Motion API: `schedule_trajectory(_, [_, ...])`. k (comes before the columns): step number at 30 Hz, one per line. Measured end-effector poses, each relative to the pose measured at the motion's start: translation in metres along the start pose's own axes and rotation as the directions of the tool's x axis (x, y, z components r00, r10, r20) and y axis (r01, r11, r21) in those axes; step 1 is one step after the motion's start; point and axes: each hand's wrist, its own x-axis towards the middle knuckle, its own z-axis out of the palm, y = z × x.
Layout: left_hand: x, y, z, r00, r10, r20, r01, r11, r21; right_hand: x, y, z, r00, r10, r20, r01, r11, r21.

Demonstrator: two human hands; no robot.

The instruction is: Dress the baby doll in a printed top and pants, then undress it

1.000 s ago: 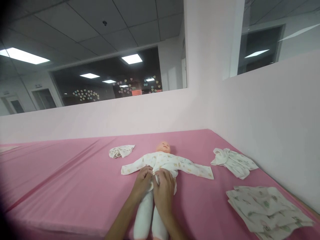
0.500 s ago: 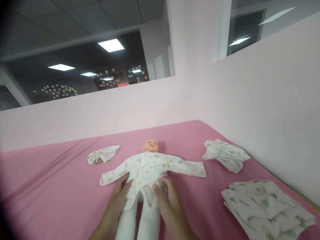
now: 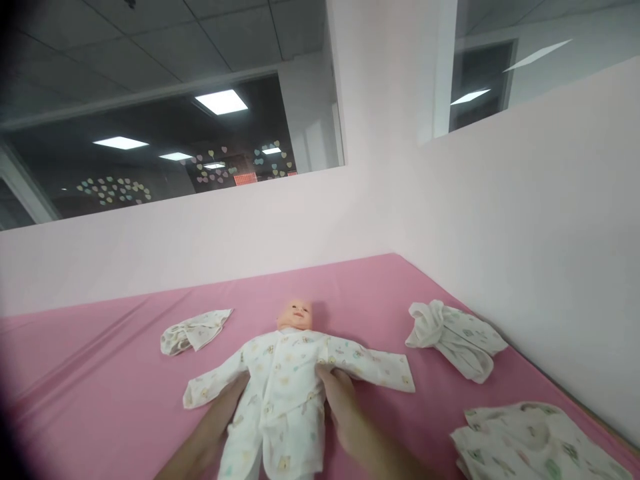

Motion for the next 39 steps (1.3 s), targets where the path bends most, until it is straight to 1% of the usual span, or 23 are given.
schedule_trajectory(1, [0.002,-0.002,0.001,1.0,0.013,-0.027,-0.013,1.0,0.004,0.0,0.001,0.002,0.999,0.043,-0.003,-0.043,0.999,0.015])
schedule_trajectory(3, [0.006,-0.003,0.001,0.999,0.023,-0.045,-0.023,1.0,0.005,0.0,0.0,0.006,0.989,0.146,0.012,-0.146,0.987,0.065])
schedule_trajectory(5, [0.008,-0.003,0.001,0.999,0.018,-0.035,-0.018,1.0,-0.001,-0.001,-0.003,0.01,0.992,0.123,-0.009,-0.122,0.991,0.059])
schedule_trajectory(8, [0.011,-0.001,-0.002,1.0,0.021,-0.011,-0.021,1.0,-0.002,0.0,-0.009,0.016,0.996,0.093,-0.011,-0.092,0.995,0.043])
schedule_trajectory(10, [0.017,0.002,-0.002,0.999,0.049,0.0,-0.049,0.999,0.001,0.004,-0.014,0.02,0.998,0.066,-0.008,-0.066,0.997,0.031])
schedule_trajectory(12, [0.025,0.007,0.0,0.996,0.087,-0.016,-0.087,0.996,-0.008,0.011,-0.019,0.023,0.999,0.031,-0.011,-0.031,1.0,0.008])
schedule_trajectory(14, [0.036,0.012,0.005,0.992,0.125,-0.013,-0.125,0.991,-0.035,0.021,-0.024,0.026,1.0,0.013,-0.024,-0.013,1.0,-0.005])
schedule_trajectory(17, [0.054,0.019,0.017,0.98,0.188,0.067,-0.179,0.977,-0.115,0.039,-0.029,0.029,0.999,0.018,-0.034,-0.017,1.0,0.011])
schedule_trajectory(19, [0.065,0.021,0.025,0.969,0.228,0.098,-0.212,0.966,-0.145,0.051,-0.03,0.029,0.999,0.003,-0.043,-0.003,1.0,0.008])
schedule_trajectory(22, [0.08,0.022,0.034,0.961,0.266,0.078,-0.254,0.957,-0.136,0.066,-0.028,0.027,0.998,-0.046,-0.051,0.044,0.998,-0.038])
schedule_trajectory(26, [0.091,0.019,0.036,0.951,0.301,0.071,-0.292,0.949,-0.116,0.08,-0.02,0.024,0.996,-0.084,0.02,0.085,0.993,-0.08])
schedule_trajectory(29, [0.093,0.019,0.033,0.951,0.297,0.084,-0.29,0.953,-0.084,0.087,-0.015,0.023,0.989,-0.136,0.052,0.142,0.981,-0.133])
schedule_trajectory(33, [0.095,0.019,0.031,0.961,0.261,0.091,-0.257,0.965,-0.057,0.092,-0.014,0.021,0.976,-0.197,0.096,0.214,0.953,-0.215])
schedule_trajectory(36, [0.099,0.019,0.03,0.971,0.219,0.091,-0.217,0.976,-0.035,0.093,-0.016,0.019,0.977,-0.19,0.099,0.209,0.947,-0.245])
schedule_trajectory(39, [0.104,0.019,0.029,0.974,0.203,0.101,-0.2,0.979,-0.034,0.093,-0.017,0.019,0.978,-0.184,0.101,0.205,0.94,-0.272])
